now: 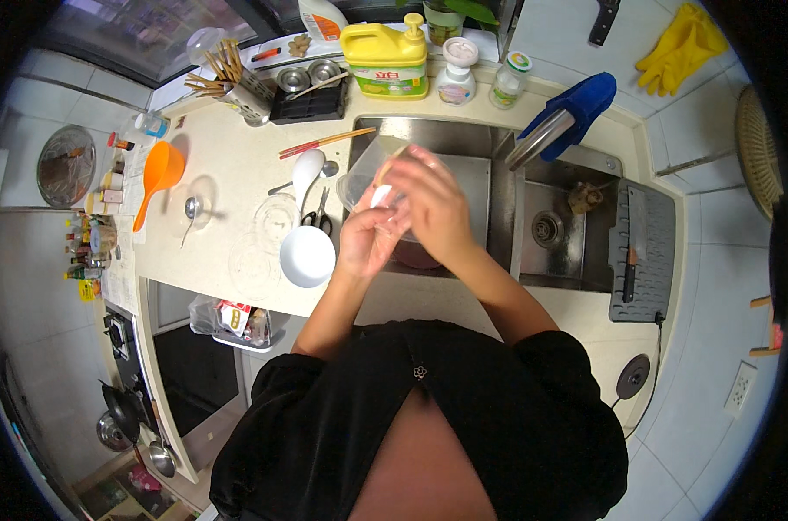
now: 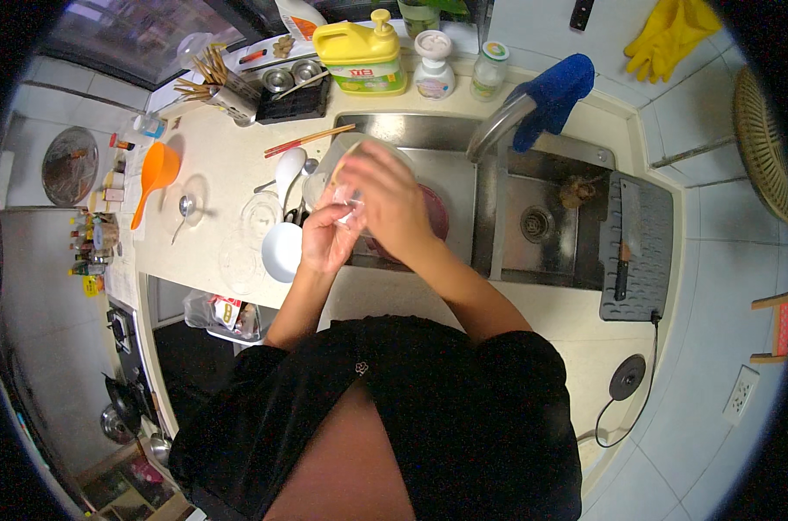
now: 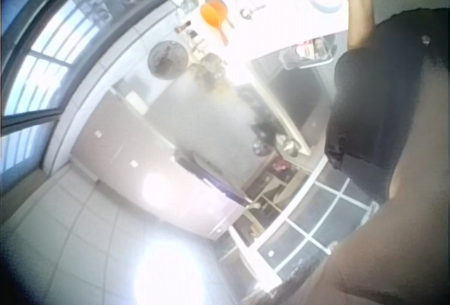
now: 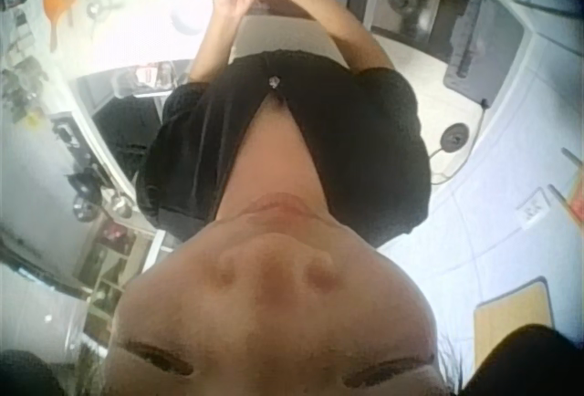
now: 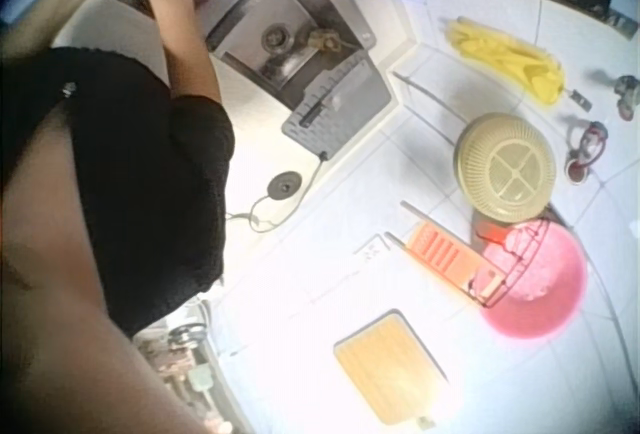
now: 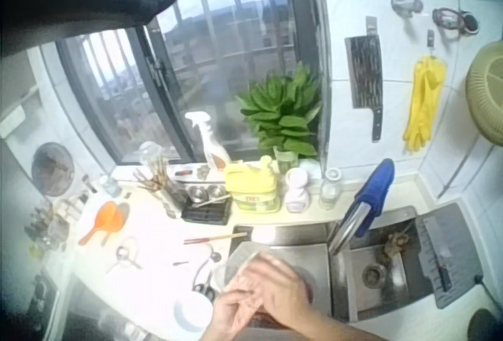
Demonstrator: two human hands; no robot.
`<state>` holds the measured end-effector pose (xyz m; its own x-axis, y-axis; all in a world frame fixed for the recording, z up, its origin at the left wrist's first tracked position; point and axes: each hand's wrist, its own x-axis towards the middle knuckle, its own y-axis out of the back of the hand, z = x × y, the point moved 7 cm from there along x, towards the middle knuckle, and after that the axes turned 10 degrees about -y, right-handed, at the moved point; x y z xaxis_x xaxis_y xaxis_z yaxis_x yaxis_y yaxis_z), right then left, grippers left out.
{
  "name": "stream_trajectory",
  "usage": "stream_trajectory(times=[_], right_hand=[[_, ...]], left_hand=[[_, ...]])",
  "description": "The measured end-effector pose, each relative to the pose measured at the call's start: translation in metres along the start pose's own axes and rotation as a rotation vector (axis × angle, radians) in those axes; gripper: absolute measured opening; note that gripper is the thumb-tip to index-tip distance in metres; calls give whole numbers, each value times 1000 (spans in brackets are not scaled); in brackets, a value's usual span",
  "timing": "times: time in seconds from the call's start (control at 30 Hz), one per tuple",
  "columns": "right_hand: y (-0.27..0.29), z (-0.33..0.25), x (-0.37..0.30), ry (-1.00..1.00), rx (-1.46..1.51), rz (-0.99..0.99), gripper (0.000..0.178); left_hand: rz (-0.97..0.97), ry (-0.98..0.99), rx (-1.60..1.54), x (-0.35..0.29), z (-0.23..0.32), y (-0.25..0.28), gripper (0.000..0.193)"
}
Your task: The person washes various kitchen items in a sink using a pink sponge and running water. They clean a pink bowl, a white ladle, scissors, a white bowl, a clear plastic container with a lid, a spoon, and a small plastic bowl. The person scrubs each item thoroughly and rinses them under the tap before placing them aside.
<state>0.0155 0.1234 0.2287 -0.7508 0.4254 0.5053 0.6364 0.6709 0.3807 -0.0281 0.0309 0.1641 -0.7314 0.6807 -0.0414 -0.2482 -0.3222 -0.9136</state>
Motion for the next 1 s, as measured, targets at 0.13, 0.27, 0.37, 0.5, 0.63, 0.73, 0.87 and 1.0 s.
stream_trajectory(times=[0.13,0.27,0.37,0.5,0.63,0.73,0.87,1.0], right_hand=[[-10,59,2,-674,539,-182,22],[-9,29,18,-118,498,-260,22],[-10,52,29,-312,330,-246,22],[-1,79,6,-733,257,-386,23],[-1,29,0,-260,474,-360,20],[0,38,18,-212,394,-214,20],[-4,123,-10,-813,292,-248,25],[-6,188,-73,-1132,811,-27,29]], left_hand=[[-34,20,23,-6,3,17,45],[-32,85,131,-6,4,35,36],[-107,98,89,-11,2,25,31],[-119,-21,116,-5,27,31,31],[-170,30,132,-5,24,32,32],[-225,145,108,-10,4,20,32],[-104,202,354,-13,8,10,29],[-197,-19,1076,-7,38,-8,18]])
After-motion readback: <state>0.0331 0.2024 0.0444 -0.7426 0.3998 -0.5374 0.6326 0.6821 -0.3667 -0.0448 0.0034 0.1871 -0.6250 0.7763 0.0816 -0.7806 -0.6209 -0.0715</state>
